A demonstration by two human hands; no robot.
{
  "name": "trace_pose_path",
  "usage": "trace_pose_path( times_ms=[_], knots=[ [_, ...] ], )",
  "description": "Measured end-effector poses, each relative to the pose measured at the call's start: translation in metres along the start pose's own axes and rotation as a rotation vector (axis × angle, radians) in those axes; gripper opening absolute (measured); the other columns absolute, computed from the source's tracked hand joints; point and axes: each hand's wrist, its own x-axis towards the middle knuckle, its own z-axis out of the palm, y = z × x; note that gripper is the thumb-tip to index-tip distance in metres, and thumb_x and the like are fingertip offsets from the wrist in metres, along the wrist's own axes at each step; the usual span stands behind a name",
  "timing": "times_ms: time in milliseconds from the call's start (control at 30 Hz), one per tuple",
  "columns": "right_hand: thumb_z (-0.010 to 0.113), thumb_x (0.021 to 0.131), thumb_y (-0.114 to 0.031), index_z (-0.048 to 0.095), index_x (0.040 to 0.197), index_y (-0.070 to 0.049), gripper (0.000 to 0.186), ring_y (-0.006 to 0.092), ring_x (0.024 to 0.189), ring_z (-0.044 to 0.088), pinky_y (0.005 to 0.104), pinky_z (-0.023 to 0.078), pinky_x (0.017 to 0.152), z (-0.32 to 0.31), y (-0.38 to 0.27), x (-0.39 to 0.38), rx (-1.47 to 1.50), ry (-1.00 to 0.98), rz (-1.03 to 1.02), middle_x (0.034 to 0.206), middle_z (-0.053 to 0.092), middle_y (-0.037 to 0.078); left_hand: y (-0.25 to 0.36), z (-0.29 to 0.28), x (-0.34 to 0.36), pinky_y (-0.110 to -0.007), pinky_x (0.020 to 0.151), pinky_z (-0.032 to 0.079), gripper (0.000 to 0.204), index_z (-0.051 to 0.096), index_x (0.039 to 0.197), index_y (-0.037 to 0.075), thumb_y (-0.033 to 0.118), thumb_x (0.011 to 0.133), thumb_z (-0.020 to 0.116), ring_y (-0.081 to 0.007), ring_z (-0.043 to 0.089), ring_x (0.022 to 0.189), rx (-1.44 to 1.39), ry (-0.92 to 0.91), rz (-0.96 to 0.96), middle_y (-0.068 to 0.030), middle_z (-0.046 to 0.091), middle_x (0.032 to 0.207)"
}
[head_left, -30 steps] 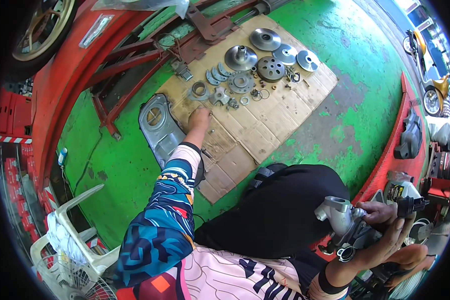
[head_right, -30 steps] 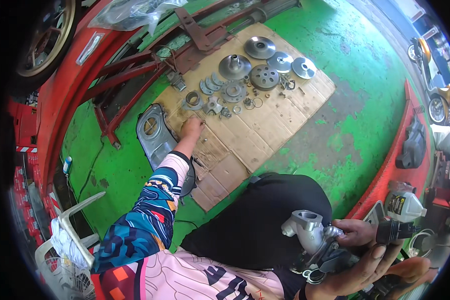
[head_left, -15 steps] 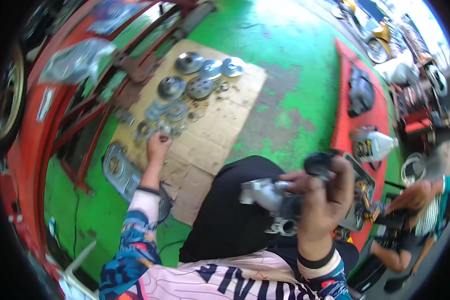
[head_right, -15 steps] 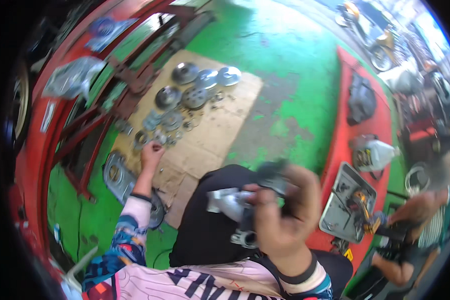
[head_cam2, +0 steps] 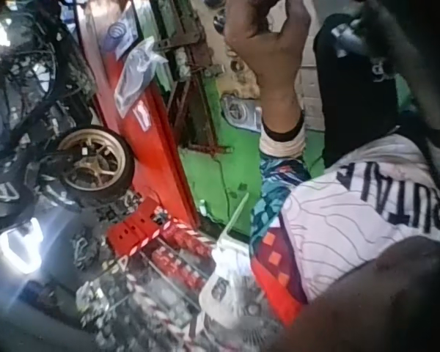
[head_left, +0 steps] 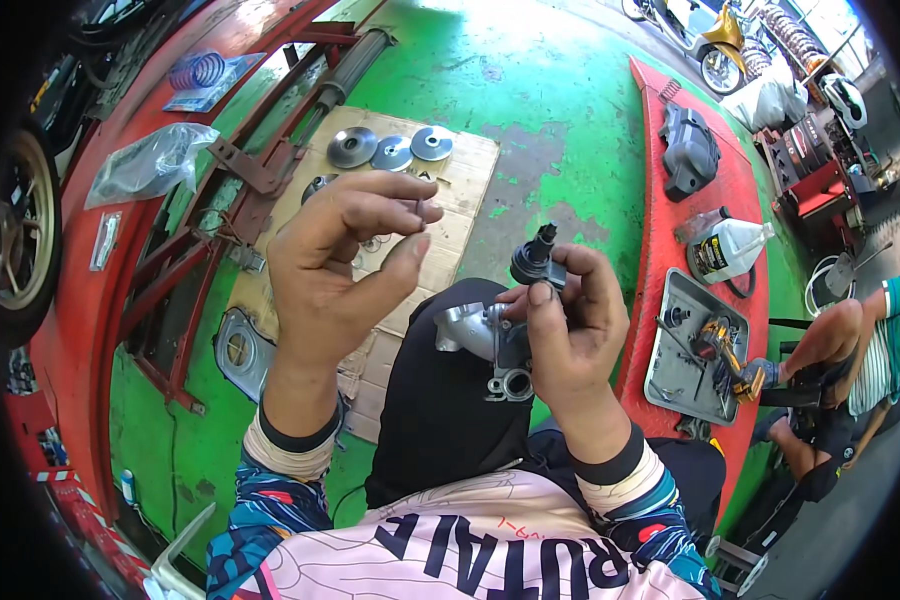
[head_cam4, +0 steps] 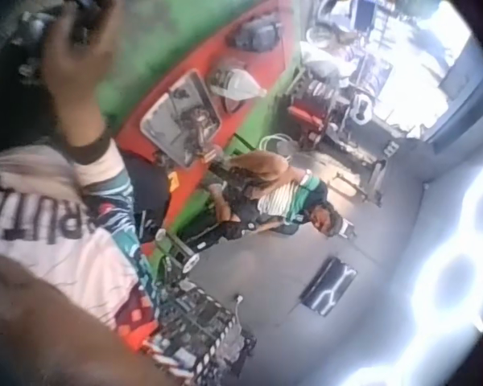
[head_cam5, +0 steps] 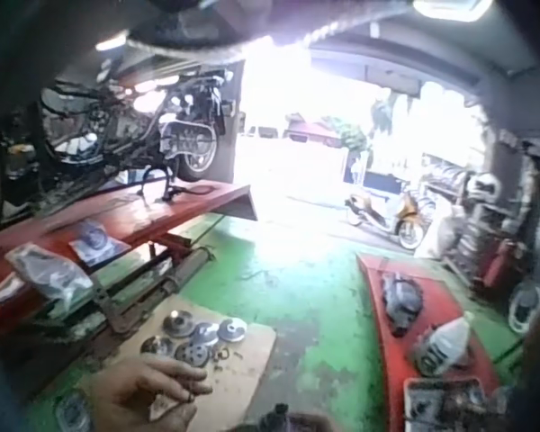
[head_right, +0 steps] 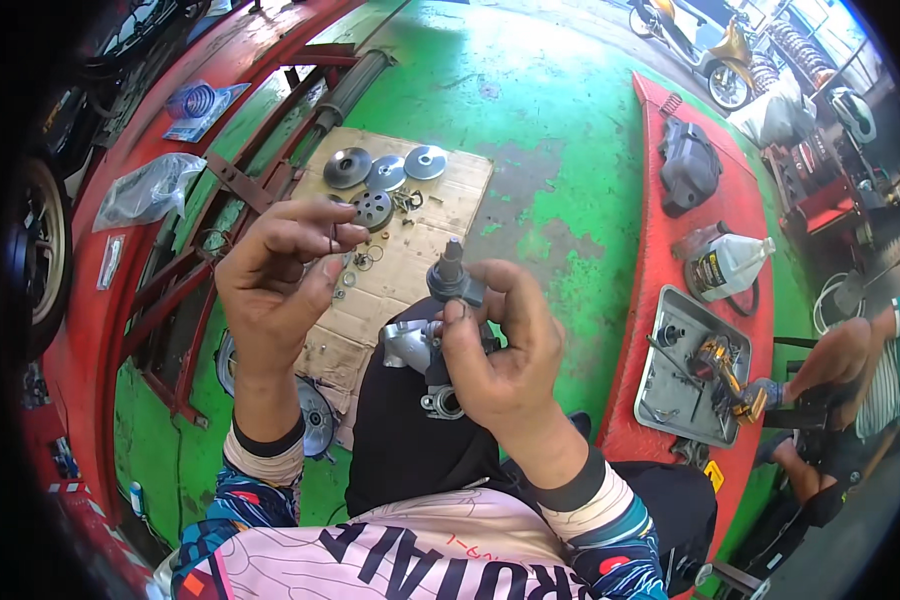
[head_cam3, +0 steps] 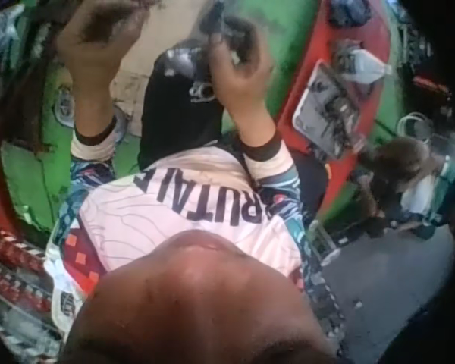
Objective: Inspecting and cleaning components of a motorcycle carburetor.
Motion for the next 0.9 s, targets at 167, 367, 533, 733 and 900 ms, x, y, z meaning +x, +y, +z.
trace_pose_path(
  times_ms=[167, 367, 533, 733, 900],
  knots=[
    [0.061, 0.096, -0.008, 0.053, 0.118, 0.007, 0.028, 0.0148, 0.078, 0.069, 0.0288, 0.058, 0.071, 0.005, 0.003, 0.004, -0.097, -0.063, -0.031, 0.094, 0.067, 0.011, 0.011, 0.014, 0.014, -0.029, 0.086, 0.057, 0.017, 0.071, 0.090, -0.001, -0.010, 0.077, 0.074, -0.0203, 0.073, 0.096, 0.166, 0.046, 0.152, -0.0152, 0.073, 0.105],
    [0.064, 0.088, 0.000, 0.057, 0.113, 0.006, 0.027, 0.0125, 0.073, 0.067, 0.0259, 0.055, 0.067, 0.009, 0.010, 0.004, -0.158, -0.056, -0.097, 0.087, 0.067, 0.009, 0.021, 0.018, 0.020, -0.031, 0.079, 0.058, 0.016, 0.073, 0.088, 0.001, -0.006, 0.074, 0.077, -0.0211, 0.075, 0.089, 0.353, 0.029, 0.175, -0.0125, 0.076, 0.098],
    [0.068, 0.081, 0.001, 0.062, 0.106, 0.005, 0.026, 0.0091, 0.066, 0.060, 0.0247, 0.048, 0.061, 0.014, 0.005, 0.005, -0.190, -0.028, -0.117, 0.079, 0.065, 0.006, 0.023, 0.012, 0.029, -0.033, 0.078, 0.058, 0.017, 0.073, 0.089, 0.003, -0.003, 0.074, 0.078, -0.0241, 0.075, 0.088, 0.502, -0.092, 0.270, -0.0120, 0.076, 0.098],
    [0.072, 0.079, -0.003, 0.065, 0.103, 0.005, 0.026, 0.0087, 0.067, 0.056, 0.0246, 0.046, 0.061, 0.017, 0.001, 0.006, -0.164, -0.046, -0.112, 0.077, 0.063, 0.004, 0.030, 0.003, 0.030, -0.031, 0.075, 0.057, 0.022, 0.073, 0.092, 0.000, -0.008, 0.072, 0.077, -0.0226, 0.073, 0.088, 0.661, -0.131, 0.351, -0.0140, 0.075, 0.102],
    [0.072, 0.079, -0.003, 0.065, 0.103, 0.004, 0.026, 0.0084, 0.070, 0.056, 0.0240, 0.046, 0.063, 0.019, 0.003, 0.006, -0.137, -0.039, -0.079, 0.078, 0.063, 0.004, 0.036, 0.004, 0.031, -0.031, 0.073, 0.057, 0.021, 0.073, 0.089, -0.001, -0.007, 0.069, 0.079, -0.0244, 0.073, 0.086, 0.666, -0.229, 0.391, -0.0131, 0.073, 0.100]
  ],
)
